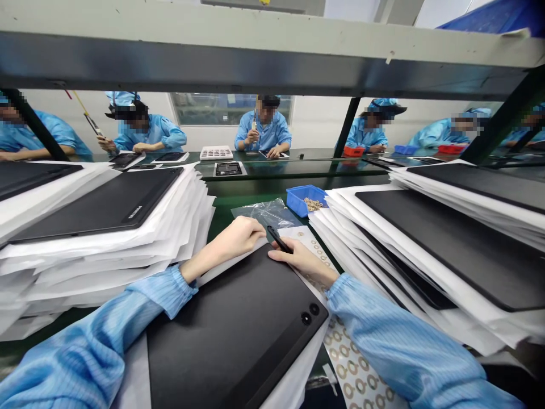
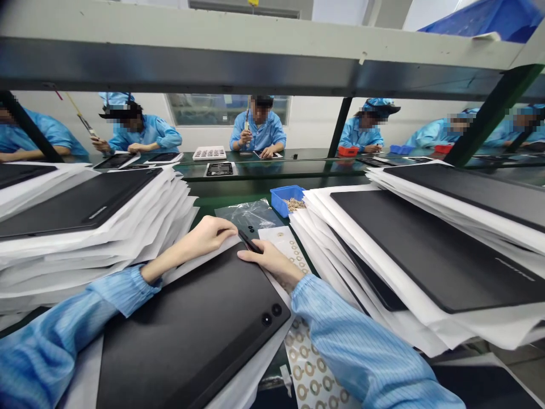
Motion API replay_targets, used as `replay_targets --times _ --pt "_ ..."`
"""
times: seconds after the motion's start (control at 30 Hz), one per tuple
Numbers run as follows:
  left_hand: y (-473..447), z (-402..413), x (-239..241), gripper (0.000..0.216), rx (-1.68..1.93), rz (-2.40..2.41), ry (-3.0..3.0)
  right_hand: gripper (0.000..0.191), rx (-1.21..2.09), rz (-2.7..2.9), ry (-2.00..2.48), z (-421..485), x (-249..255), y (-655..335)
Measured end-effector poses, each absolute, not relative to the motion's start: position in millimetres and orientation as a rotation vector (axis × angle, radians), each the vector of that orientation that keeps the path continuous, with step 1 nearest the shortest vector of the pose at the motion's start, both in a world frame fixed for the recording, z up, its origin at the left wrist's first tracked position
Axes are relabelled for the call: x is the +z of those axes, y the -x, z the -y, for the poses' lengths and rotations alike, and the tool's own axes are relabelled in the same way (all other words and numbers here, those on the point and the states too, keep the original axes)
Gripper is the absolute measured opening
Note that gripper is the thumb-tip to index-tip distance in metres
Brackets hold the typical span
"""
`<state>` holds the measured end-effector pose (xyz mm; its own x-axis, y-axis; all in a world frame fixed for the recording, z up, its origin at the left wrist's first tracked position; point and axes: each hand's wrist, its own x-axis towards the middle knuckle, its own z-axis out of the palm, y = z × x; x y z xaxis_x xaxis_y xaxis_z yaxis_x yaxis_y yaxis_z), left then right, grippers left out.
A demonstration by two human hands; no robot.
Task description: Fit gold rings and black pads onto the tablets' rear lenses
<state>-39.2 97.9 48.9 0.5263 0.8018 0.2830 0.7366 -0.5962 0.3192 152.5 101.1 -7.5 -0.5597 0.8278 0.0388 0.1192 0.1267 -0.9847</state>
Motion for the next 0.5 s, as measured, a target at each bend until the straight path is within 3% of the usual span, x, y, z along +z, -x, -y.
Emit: replay_targets --times 0.13,0.27,0.37,0.5 --pt "38.2 -93.7 57.2 0.029 0.556 -1.458 -2.436 0.035 1.776 1.608 0.891 -98.2 -1.2 -154.8" --pt "44.0 -78.7 80.0 0.037 0.273 -1.320 -2.291 0.037 1.652 1.338 0.914 -107.8 5.3 -166.9" --pt "49.9 -54.8 106.7 0.031 0.077 -1.292 -2.334 0.034 1.590 1.178 0.841 -114.3 8.8 -177.6" --pt "70.8 -10.2 144.0 0.027 0.173 -1.482 -2.468 0.031 1.486 1.152 0.758 -115.3 9.1 -183.4"
